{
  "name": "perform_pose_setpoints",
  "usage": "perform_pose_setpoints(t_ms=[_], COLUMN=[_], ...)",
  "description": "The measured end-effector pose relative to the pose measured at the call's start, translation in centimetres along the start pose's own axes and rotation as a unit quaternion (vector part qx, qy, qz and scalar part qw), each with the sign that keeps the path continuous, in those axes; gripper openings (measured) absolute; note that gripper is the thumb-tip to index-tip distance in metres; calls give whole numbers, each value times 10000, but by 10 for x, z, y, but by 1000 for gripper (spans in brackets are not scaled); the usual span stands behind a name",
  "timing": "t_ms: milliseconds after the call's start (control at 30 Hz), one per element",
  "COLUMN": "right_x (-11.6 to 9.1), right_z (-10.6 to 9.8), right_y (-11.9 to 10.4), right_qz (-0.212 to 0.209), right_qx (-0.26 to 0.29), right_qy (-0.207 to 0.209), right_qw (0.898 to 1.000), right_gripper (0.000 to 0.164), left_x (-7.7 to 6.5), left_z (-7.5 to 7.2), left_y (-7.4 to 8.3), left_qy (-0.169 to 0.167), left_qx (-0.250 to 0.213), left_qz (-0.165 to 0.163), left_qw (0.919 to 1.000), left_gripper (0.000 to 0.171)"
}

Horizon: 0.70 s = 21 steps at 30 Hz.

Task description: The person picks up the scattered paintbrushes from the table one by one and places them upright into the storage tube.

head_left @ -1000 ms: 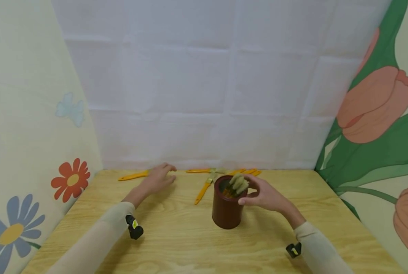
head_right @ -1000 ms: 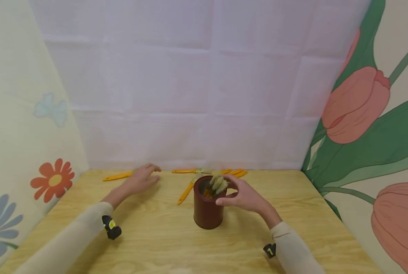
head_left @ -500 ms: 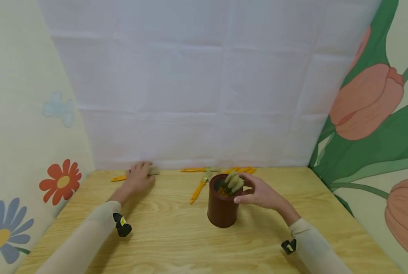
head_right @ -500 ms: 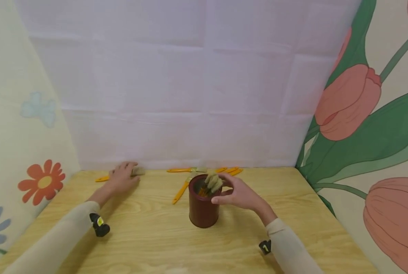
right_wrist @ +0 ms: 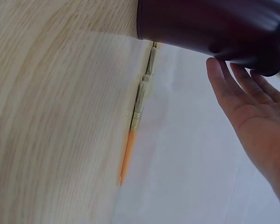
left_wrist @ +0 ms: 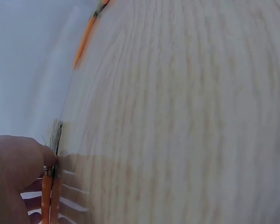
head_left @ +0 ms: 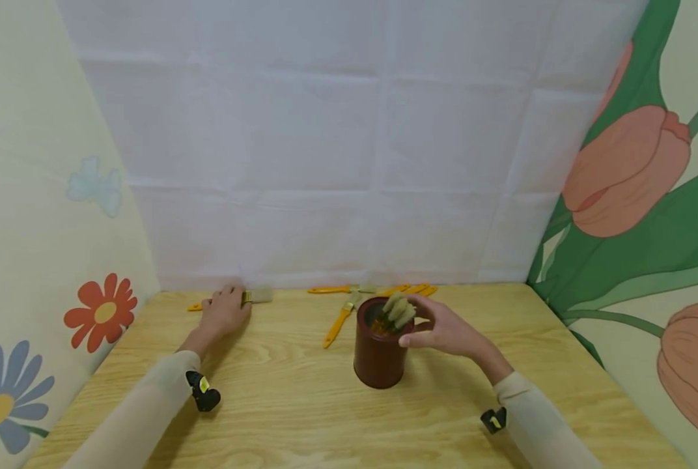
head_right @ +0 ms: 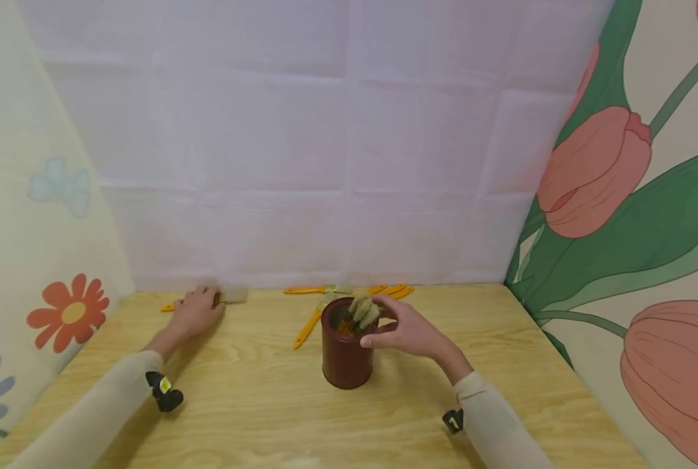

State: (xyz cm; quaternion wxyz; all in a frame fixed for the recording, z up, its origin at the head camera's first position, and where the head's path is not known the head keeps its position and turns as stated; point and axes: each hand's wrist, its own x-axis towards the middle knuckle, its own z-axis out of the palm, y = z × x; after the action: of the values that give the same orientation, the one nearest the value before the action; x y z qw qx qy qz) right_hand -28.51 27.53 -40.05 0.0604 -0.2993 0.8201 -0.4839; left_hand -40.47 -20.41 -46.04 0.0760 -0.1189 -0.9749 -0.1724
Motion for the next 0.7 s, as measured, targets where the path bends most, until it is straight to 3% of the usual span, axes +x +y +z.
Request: perform_pose_setpoints(t_ms=[367,700], right_x=[-1,-1], right_z=[2,1], right_y=[3,2], right_qz=[-31,45], right_qx=[-61,-49], right_qy=[-2,39], right_qw=[10000,10000], right_gripper=[73,74], left_x=[-4,-9], left_z=[3,-2], left_y=[-2,-1], left_qy=[252,447], left_qx=[-164,-239], left_qz=[-190,-12], left_qw=[9994,9987], left_gripper=[39,41])
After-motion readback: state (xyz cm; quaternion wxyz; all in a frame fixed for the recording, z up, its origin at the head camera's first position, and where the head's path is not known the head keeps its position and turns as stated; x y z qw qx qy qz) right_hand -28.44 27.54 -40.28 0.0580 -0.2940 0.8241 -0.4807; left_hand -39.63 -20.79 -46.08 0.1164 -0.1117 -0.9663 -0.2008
